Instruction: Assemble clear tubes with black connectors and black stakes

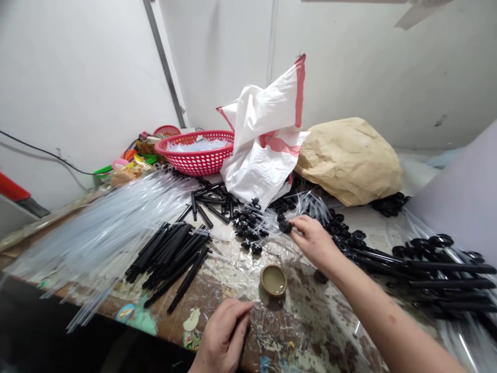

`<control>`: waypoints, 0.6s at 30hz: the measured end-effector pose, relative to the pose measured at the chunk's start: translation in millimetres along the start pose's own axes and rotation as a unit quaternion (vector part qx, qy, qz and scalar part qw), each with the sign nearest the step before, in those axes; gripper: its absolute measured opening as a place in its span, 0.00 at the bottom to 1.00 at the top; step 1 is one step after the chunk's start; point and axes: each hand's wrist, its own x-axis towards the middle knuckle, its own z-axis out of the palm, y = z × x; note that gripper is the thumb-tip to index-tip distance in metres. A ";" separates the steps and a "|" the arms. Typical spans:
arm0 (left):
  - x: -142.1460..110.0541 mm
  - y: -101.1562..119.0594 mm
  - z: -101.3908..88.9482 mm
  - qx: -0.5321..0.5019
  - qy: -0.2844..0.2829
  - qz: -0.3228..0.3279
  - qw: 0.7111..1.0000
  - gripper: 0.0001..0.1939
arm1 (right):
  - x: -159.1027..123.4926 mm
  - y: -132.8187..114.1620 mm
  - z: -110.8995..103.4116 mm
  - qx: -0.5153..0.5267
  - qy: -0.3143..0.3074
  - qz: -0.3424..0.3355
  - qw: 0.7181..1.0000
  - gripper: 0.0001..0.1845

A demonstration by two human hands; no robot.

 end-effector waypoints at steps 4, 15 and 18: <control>-0.6 1.5 0.3 0.010 -0.002 -0.004 1.000 0.16 | 53.1 -27.6 -0.2 0.011 0.018 0.043 0.999 0.09; -7.5 6.5 -7.7 -0.030 0.026 -0.019 0.999 0.15 | 33.0 -42.5 4.8 0.019 0.021 0.059 0.998 0.15; -20.9 11.6 -12.2 -0.040 0.032 -0.033 0.998 0.14 | -16.4 -42.8 -6.4 0.075 -0.007 0.081 0.994 0.17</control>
